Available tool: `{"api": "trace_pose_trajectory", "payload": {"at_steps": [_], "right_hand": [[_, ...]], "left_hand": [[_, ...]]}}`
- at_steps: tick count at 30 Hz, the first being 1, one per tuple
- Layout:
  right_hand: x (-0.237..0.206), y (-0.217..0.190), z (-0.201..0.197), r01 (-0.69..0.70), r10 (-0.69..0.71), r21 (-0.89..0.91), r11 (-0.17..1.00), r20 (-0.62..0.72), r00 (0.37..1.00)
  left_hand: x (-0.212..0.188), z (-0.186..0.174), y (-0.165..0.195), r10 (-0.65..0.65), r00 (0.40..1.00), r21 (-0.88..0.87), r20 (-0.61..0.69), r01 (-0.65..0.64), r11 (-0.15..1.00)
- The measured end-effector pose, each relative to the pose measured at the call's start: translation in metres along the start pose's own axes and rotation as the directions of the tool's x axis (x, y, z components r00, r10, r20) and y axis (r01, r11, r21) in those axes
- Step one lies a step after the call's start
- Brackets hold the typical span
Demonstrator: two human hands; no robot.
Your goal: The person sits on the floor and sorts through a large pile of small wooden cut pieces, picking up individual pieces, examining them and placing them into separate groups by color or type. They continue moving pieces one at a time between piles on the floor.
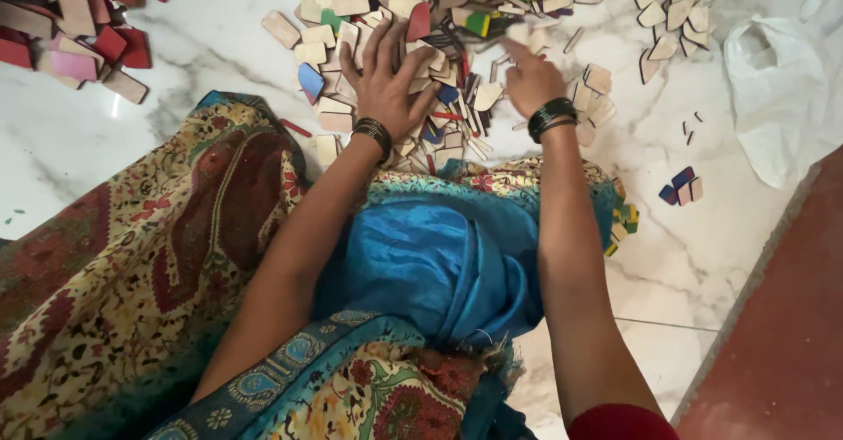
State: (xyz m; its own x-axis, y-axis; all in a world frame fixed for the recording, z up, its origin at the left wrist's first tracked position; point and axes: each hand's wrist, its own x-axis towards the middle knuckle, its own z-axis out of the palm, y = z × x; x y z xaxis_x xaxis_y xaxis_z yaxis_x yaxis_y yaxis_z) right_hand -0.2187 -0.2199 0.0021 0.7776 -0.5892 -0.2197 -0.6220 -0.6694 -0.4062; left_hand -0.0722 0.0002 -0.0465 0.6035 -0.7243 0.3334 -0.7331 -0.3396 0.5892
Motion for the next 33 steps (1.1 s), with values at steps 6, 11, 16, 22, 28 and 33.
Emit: {"api": "trace_pose_trajectory", "payload": {"at_steps": [6, 11, 16, 22, 28, 33], "right_hand": [[-0.008, 0.023, 0.007, 0.131, -0.147, 0.177, 0.976, 0.084, 0.986], [0.000, 0.011, 0.031, 0.090, -0.130, 0.170, 0.981, 0.240, 0.962], [0.006, 0.004, 0.010, 0.085, -0.083, 0.064, 0.994, -0.031, 0.996], [-0.043, -0.011, -0.019, -0.147, 0.151, -0.054, 0.988, 0.074, 0.986], [-0.054, -0.024, 0.005, 0.010, 0.022, -0.212, 0.977, 0.144, 0.989], [-0.042, -0.009, -0.009, -0.030, 0.030, -0.113, 0.993, -0.003, 1.000]], "left_hand": [[-0.001, 0.004, -0.003, 0.002, 1.000, -0.014, -0.008, -0.002, 1.000], [-0.003, 0.005, -0.003, 0.011, 1.000, 0.004, -0.019, -0.011, 1.000], [-0.002, 0.002, -0.002, 0.003, 1.000, -0.014, -0.009, -0.003, 1.000], [-0.003, 0.002, -0.003, -0.002, 1.000, -0.017, -0.003, 0.002, 1.000], [-0.003, -0.001, -0.001, -0.002, 1.000, -0.011, 0.008, 0.002, 1.000], [-0.002, -0.001, 0.000, 0.001, 1.000, -0.018, 0.009, -0.001, 1.000]]}}
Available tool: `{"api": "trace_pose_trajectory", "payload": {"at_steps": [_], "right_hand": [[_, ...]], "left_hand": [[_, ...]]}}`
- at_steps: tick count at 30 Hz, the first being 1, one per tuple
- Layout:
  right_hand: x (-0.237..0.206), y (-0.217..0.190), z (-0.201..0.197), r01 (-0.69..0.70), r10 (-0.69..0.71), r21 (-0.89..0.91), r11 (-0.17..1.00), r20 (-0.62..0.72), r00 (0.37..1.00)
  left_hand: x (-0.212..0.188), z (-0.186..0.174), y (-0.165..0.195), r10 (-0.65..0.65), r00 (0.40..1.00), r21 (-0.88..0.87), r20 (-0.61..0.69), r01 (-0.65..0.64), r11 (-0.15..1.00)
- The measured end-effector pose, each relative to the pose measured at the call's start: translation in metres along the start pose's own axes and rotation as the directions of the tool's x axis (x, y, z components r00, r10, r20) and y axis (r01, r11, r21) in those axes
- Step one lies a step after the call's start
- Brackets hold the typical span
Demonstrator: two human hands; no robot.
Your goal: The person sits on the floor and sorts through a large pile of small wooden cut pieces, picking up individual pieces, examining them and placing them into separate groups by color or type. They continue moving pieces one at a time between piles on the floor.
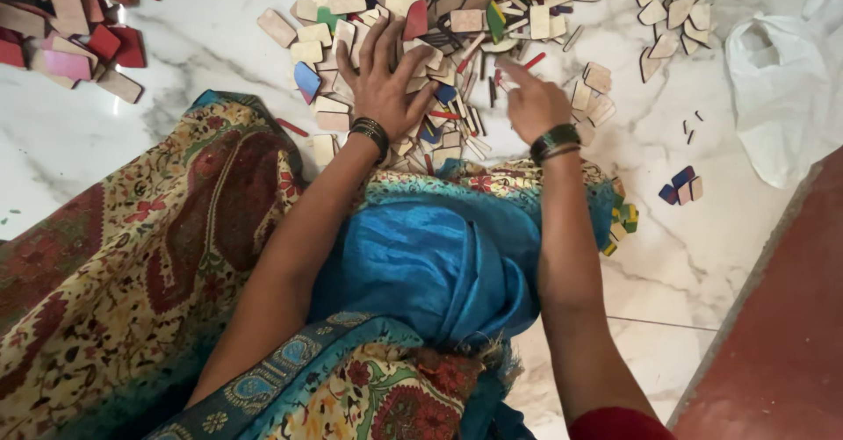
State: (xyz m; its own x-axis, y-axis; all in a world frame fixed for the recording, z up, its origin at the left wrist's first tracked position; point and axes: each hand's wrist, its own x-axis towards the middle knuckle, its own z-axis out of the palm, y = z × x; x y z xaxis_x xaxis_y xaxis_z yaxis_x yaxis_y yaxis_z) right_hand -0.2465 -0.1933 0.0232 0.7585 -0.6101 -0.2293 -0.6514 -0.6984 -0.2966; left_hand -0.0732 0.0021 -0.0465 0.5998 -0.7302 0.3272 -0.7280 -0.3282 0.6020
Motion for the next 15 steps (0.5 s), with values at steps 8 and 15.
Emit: {"api": "trace_pose_trajectory", "payload": {"at_steps": [8, 15], "right_hand": [[-0.020, -0.003, 0.005, 0.012, -0.013, 0.005, 1.000, 0.139, 0.990], [-0.014, -0.013, 0.025, 0.145, -0.146, 0.022, 0.989, 0.176, 0.973]], "left_hand": [[-0.001, 0.002, -0.003, 0.009, 1.000, 0.012, -0.011, -0.008, 1.000], [0.000, 0.000, -0.003, 0.004, 1.000, 0.005, -0.002, -0.004, 1.000]]}}
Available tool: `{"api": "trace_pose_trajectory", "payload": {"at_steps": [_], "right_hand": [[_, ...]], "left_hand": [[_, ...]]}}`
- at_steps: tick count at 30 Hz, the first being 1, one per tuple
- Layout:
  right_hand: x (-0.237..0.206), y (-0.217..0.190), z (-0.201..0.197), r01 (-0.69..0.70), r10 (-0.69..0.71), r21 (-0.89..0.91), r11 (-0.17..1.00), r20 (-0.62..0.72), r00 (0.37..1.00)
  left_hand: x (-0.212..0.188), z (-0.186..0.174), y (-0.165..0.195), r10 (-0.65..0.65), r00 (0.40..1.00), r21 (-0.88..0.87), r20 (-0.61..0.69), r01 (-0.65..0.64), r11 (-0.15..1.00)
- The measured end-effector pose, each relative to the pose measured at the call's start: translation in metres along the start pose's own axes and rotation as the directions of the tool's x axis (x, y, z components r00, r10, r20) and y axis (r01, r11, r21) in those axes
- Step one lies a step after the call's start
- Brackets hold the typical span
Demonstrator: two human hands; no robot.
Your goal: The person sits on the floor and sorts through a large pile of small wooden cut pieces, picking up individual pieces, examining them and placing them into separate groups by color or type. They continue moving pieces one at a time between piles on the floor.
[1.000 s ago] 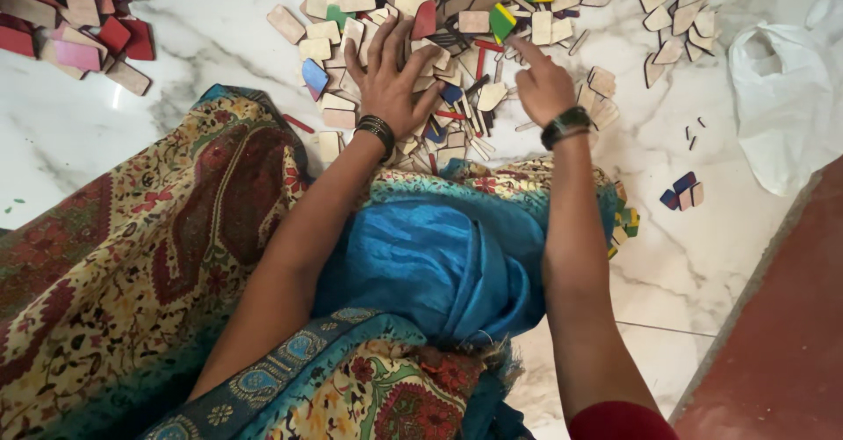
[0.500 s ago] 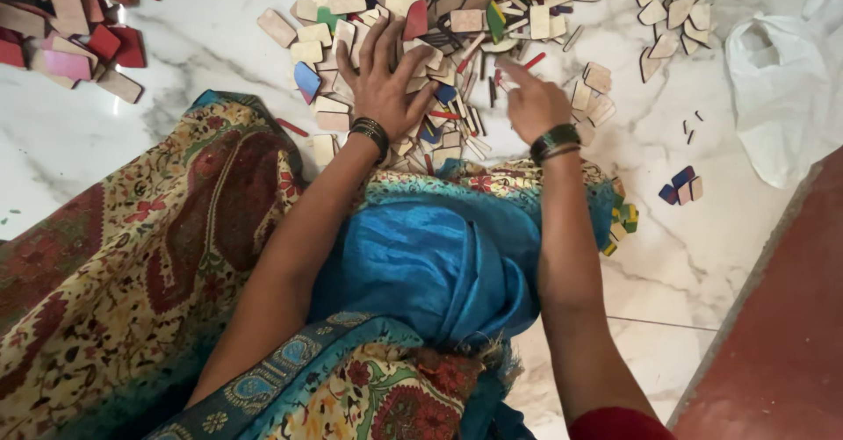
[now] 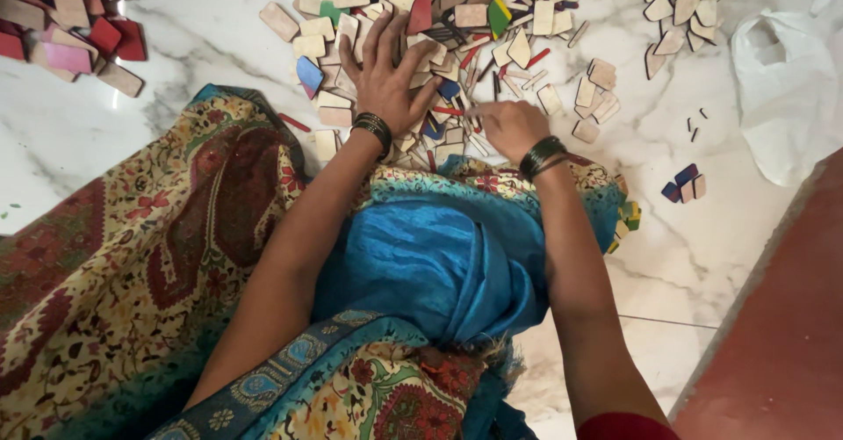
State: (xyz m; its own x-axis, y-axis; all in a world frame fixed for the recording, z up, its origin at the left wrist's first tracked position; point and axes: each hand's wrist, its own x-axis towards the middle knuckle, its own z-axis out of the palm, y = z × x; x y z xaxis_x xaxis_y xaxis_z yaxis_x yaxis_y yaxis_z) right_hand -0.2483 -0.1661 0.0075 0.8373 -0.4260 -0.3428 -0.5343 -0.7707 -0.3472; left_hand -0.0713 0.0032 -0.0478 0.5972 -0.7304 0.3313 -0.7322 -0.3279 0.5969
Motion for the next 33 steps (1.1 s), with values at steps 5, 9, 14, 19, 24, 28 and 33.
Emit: {"api": "trace_pose_trajectory", "payload": {"at_steps": [5, 9, 14, 19, 24, 28, 33], "right_hand": [[0.000, 0.025, -0.017, -0.124, 0.127, 0.027, 0.992, -0.187, 0.974], [-0.006, 0.041, -0.016, -0.173, 0.180, 0.051, 0.984, -0.182, 0.967], [0.009, 0.064, -0.010, -0.052, 0.081, 0.126, 0.991, -0.242, 0.967], [0.031, 0.076, 0.003, 0.013, 0.036, 0.150, 0.989, -0.321, 0.946], [0.039, 0.070, 0.005, -0.039, 0.098, 0.150, 0.988, -0.407, 0.908], [0.047, 0.048, 0.001, -0.102, 0.135, 0.106, 0.989, -0.381, 0.915], [0.053, 0.028, 0.000, -0.064, 0.060, 0.008, 0.998, -0.495, 0.867]], "left_hand": [[-0.001, 0.001, -0.001, -0.001, 1.000, 0.003, 0.003, 0.001, 1.000], [-0.001, 0.001, -0.001, 0.002, 1.000, 0.012, 0.002, -0.002, 1.000], [-0.002, -0.001, 0.000, 0.005, 1.000, 0.009, 0.000, -0.005, 1.000], [0.000, -0.004, 0.002, 0.006, 1.000, -0.004, 0.003, -0.006, 1.000], [0.002, -0.003, 0.002, 0.014, 1.000, -0.012, -0.003, -0.014, 1.000], [0.002, -0.001, 0.003, 0.009, 1.000, 0.005, -0.003, -0.009, 1.000], [0.004, 0.000, 0.003, 0.011, 1.000, -0.010, -0.015, -0.011, 1.000]]}}
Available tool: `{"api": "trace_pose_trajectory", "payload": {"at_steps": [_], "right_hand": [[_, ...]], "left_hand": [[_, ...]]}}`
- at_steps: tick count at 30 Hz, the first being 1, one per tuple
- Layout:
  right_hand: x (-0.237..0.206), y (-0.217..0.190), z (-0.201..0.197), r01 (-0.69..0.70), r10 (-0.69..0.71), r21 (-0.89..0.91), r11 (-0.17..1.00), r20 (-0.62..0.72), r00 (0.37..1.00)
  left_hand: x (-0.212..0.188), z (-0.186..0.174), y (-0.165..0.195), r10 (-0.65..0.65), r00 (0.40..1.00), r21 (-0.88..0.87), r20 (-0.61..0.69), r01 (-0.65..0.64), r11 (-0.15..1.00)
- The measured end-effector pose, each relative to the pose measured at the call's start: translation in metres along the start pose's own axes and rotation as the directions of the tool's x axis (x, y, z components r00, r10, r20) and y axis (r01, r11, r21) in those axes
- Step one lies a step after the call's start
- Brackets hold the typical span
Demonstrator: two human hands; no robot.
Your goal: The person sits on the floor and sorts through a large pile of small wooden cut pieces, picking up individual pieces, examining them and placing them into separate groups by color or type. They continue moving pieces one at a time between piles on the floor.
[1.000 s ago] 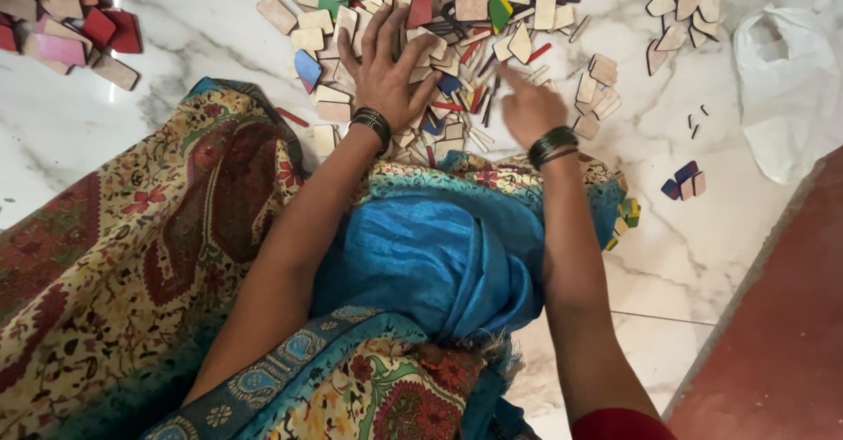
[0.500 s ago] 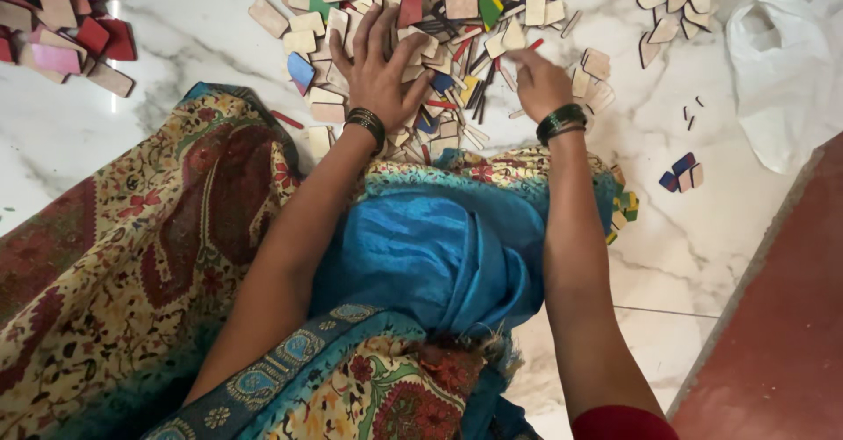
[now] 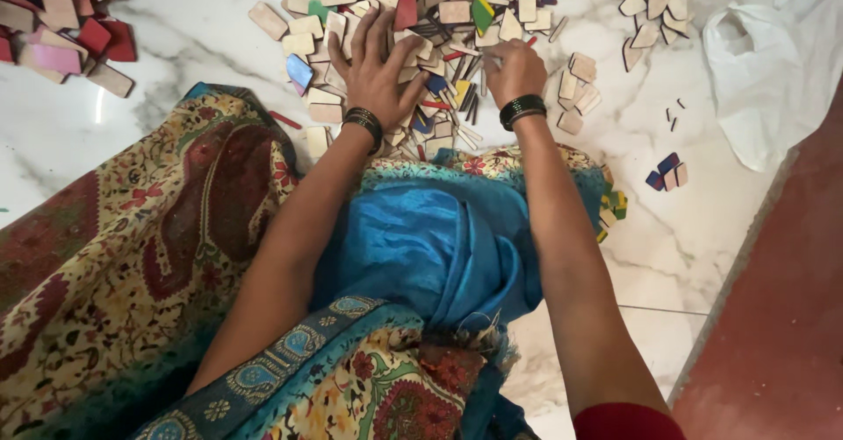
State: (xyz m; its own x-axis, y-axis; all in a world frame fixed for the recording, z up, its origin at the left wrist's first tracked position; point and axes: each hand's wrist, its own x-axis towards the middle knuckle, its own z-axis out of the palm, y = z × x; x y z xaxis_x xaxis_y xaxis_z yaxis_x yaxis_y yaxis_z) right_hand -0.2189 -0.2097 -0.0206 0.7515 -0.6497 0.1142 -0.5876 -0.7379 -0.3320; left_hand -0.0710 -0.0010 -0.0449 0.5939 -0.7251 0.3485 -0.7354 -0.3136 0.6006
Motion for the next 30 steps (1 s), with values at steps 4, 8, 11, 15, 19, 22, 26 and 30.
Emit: {"api": "trace_pose_trajectory", "payload": {"at_steps": [4, 8, 11, 15, 19, 22, 26, 30], "right_hand": [[0.001, 0.007, 0.001, -0.041, 0.040, -0.053, 0.998, -0.018, 0.999], [0.002, 0.026, -0.006, -0.065, 0.075, 0.158, 0.985, -0.059, 0.995], [-0.003, 0.038, -0.017, -0.130, 0.134, 0.166, 0.977, -0.012, 0.991], [-0.004, 0.029, -0.020, -0.136, 0.132, 0.035, 0.990, 0.096, 0.987], [0.000, 0.014, -0.015, -0.009, 0.011, -0.022, 1.000, 0.103, 0.995], [-0.002, 0.007, -0.007, 0.094, -0.091, -0.167, 0.981, 0.026, 0.996], [-0.004, 0.003, 0.003, 0.107, -0.117, -0.274, 0.956, -0.020, 0.993], [0.006, 0.012, -0.006, -0.088, 0.105, 0.288, 0.954, -0.045, 0.993]], "left_hand": [[0.001, 0.003, -0.001, -0.014, 1.000, -0.011, 0.015, 0.014, 1.000], [0.000, 0.006, -0.004, -0.001, 1.000, 0.000, -0.010, 0.001, 1.000], [-0.002, 0.007, -0.004, -0.002, 1.000, 0.005, -0.011, 0.002, 1.000], [-0.002, 0.006, -0.003, 0.002, 1.000, 0.002, -0.010, -0.002, 1.000], [-0.001, 0.004, -0.003, -0.015, 1.000, -0.001, 0.015, 0.015, 1.000], [-0.002, 0.003, -0.003, 0.009, 1.000, -0.009, -0.011, -0.009, 1.000], [-0.004, 0.001, -0.002, 0.015, 1.000, -0.010, -0.007, -0.015, 1.000], [-0.002, -0.001, -0.001, 0.011, 1.000, -0.010, -0.006, -0.011, 1.000]]}}
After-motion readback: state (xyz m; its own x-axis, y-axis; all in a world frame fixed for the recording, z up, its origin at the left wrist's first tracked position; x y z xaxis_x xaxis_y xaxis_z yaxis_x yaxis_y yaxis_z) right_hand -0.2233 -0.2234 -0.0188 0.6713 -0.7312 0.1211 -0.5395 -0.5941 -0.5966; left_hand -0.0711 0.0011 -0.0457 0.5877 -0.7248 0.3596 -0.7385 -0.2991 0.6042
